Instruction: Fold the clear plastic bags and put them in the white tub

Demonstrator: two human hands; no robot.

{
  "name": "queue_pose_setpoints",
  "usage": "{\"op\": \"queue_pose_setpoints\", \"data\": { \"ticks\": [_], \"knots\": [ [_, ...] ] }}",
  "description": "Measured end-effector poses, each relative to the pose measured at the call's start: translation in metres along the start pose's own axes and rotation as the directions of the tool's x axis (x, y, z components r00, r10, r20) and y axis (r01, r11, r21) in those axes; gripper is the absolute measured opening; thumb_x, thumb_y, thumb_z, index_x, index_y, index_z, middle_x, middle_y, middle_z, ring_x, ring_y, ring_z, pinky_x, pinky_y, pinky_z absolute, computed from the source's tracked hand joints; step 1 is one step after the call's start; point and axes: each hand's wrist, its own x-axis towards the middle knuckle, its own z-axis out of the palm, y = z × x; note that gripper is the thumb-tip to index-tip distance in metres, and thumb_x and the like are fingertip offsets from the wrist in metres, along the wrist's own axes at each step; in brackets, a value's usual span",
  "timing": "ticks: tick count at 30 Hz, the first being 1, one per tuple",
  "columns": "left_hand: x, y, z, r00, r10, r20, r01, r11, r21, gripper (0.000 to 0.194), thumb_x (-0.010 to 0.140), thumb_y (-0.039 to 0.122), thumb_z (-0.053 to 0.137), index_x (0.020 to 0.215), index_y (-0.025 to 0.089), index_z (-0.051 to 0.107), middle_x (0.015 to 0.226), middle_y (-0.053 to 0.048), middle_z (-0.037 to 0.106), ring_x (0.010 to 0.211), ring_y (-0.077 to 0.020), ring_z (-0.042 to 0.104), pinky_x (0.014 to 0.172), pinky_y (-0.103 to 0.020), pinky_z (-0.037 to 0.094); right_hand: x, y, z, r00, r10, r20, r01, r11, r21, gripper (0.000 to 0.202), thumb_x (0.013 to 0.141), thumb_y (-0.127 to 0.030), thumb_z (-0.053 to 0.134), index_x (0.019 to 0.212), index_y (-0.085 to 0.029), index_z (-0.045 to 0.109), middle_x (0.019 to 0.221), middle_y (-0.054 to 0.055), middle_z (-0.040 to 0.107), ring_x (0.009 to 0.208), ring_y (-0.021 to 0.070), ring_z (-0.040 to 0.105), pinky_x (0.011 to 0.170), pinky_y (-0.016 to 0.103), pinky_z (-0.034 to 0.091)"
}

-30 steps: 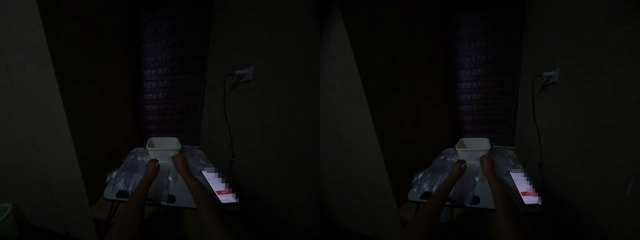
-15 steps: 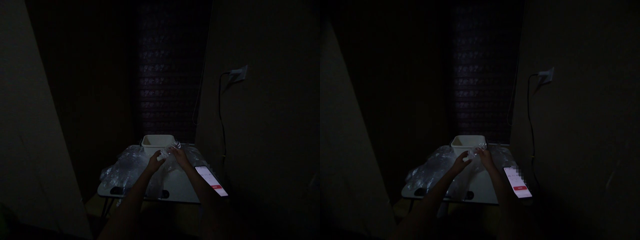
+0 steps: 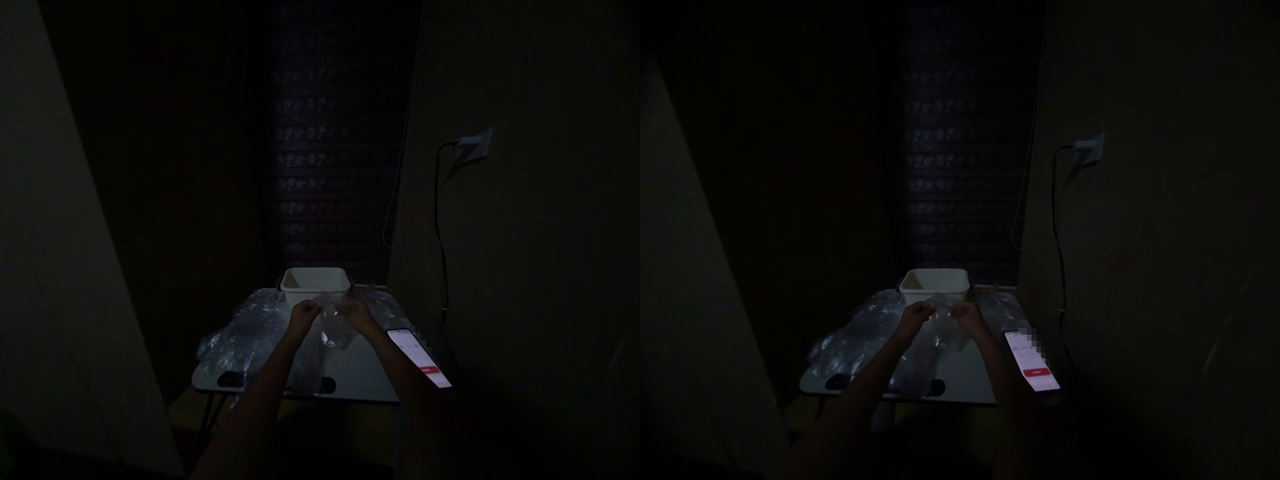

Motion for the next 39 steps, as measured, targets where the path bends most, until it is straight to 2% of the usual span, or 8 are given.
{"op": "queue_pose_setpoints", "data": {
  "ticks": [5, 8, 13, 20, 23, 27, 33, 39],
  "knots": [
    [-0.002, 0.008, -0.004, 0.998, 0.057, -0.021, -0.058, 0.997, -0.051, 0.028, 0.058, 0.024, 0.05, 0.084, 0.015, 0.047, 0.09, -0.005, 0.052, 0.084, -0.0145, 0.047, 0.064, -0.023, 0.038, -0.006, -0.018, -0.009, 0.998, 0.029, 0.054, -0.031, 0.999, 0.038, 0.018, 0.052, -0.032, 0.054, 0.056, -0.014, 0.058, 0.055, 0.001, 0.057, 0.056, 0.0133, 0.051, 0.055, 0.025, 0.039],
    [-0.005, 0.015, -0.004, 0.992, 0.093, 0.089, -0.09, 0.995, -0.038, 0.037, 0.057, 0.012, 0.047, 0.094, 0.018, 0.045, 0.103, -0.003, 0.046, 0.094, -0.0143, 0.041, 0.071, -0.023, 0.036, -0.011, -0.026, -0.016, 0.98, 0.093, 0.176, -0.104, 0.993, 0.058, 0.02, 0.052, -0.032, 0.055, 0.059, -0.013, 0.058, 0.054, 0.0, 0.057, 0.053, 0.0116, 0.05, 0.053, 0.024, 0.038],
    [-0.011, 0.022, 0.0, 0.942, 0.002, 0.335, 0.005, 1.0, -0.021, 0.013, 0.055, 0.014, 0.05, 0.067, 0.012, 0.055, 0.066, -0.002, 0.058, 0.068, -0.0133, 0.052, 0.064, -0.024, 0.038, -0.014, -0.024, -0.031, 0.985, 0.121, 0.119, -0.125, 0.992, 0.03, 0.023, 0.051, -0.032, 0.055, 0.063, -0.013, 0.058, 0.054, 0.0, 0.056, 0.05, 0.0105, 0.049, 0.05, 0.023, 0.037],
    [-0.011, 0.02, 0.006, 0.949, 0.001, 0.314, 0.022, 0.997, -0.068, 0.012, 0.055, 0.023, 0.052, 0.054, 0.012, 0.052, 0.046, 0.002, 0.05, 0.044, -0.0075, 0.047, 0.05, -0.021, 0.038, -0.02, -0.014, -0.058, 0.966, 0.246, -0.081, -0.232, 0.961, 0.151, 0.036, 0.051, -0.031, 0.056, 0.084, -0.017, 0.052, 0.069, 0.002, 0.057, 0.057, 0.0116, 0.051, 0.045, 0.021, 0.038],
    [-0.012, 0.021, 0.007, 0.966, -0.027, 0.258, 0.065, 0.988, -0.14, 0.015, 0.054, 0.027, 0.053, 0.054, 0.012, 0.049, 0.047, 0.003, 0.049, 0.045, -0.0075, 0.047, 0.051, -0.021, 0.038, -0.03, -0.01, -0.065, 0.936, 0.352, 0.019, -0.35, 0.919, 0.179, 0.033, 0.054, -0.033, 0.054, 0.083, -0.017, 0.052, 0.067, 0.002, 0.057, 0.056, 0.0113, 0.052, 0.044, 0.02, 0.037],
    [-0.011, 0.021, 0.009, 0.97, -0.074, 0.233, 0.13, 0.964, -0.233, 0.017, 0.052, 0.027, 0.054, 0.056, 0.013, 0.047, 0.053, 0.003, 0.05, 0.047, -0.0067, 0.047, 0.05, -0.022, 0.038, -0.039, -0.001, -0.07, 0.905, 0.364, 0.22, -0.401, 0.904, 0.151, 0.025, 0.051, -0.028, 0.056, 0.074, -0.017, 0.055, 0.066, 0.001, 0.057, 0.057, 0.0106, 0.051, 0.048, 0.02, 0.038],
    [-0.004, 0.013, 0.006, 0.96, -0.107, 0.258, 0.142, 0.982, -0.121, 0.018, 0.049, 0.027, 0.057, 0.054, 0.012, 0.047, 0.043, 0.006, 0.043, 0.039, -0.0036, 0.038, 0.041, -0.017, 0.031, -0.033, 0.015, -0.079, 0.944, 0.328, -0.043, -0.309, 0.921, 0.239, 0.019, 0.051, -0.028, 0.055, 0.065, -0.016, 0.054, 0.059, 0.001, 0.055, 0.054, 0.0111, 0.05, 0.049, 0.022, 0.039],
    [-0.004, 0.006, 0.004, 0.952, -0.173, 0.251, 0.208, 0.971, -0.121, 0.017, 0.047, 0.018, 0.058, 0.059, 0.012, 0.049, 0.044, 0.007, 0.044, 0.038, -0.0025, 0.039, 0.041, -0.017, 0.031, -0.03, 0.022, -0.085, 0.937, 0.301, -0.178, -0.249, 0.931, 0.266, 0.024, 0.052, -0.03, 0.053, 0.071, -0.016, 0.053, 0.059, 0.0, 0.054, 0.05, 0.011, 0.049, 0.045, 0.022, 0.037]
  ]
}}
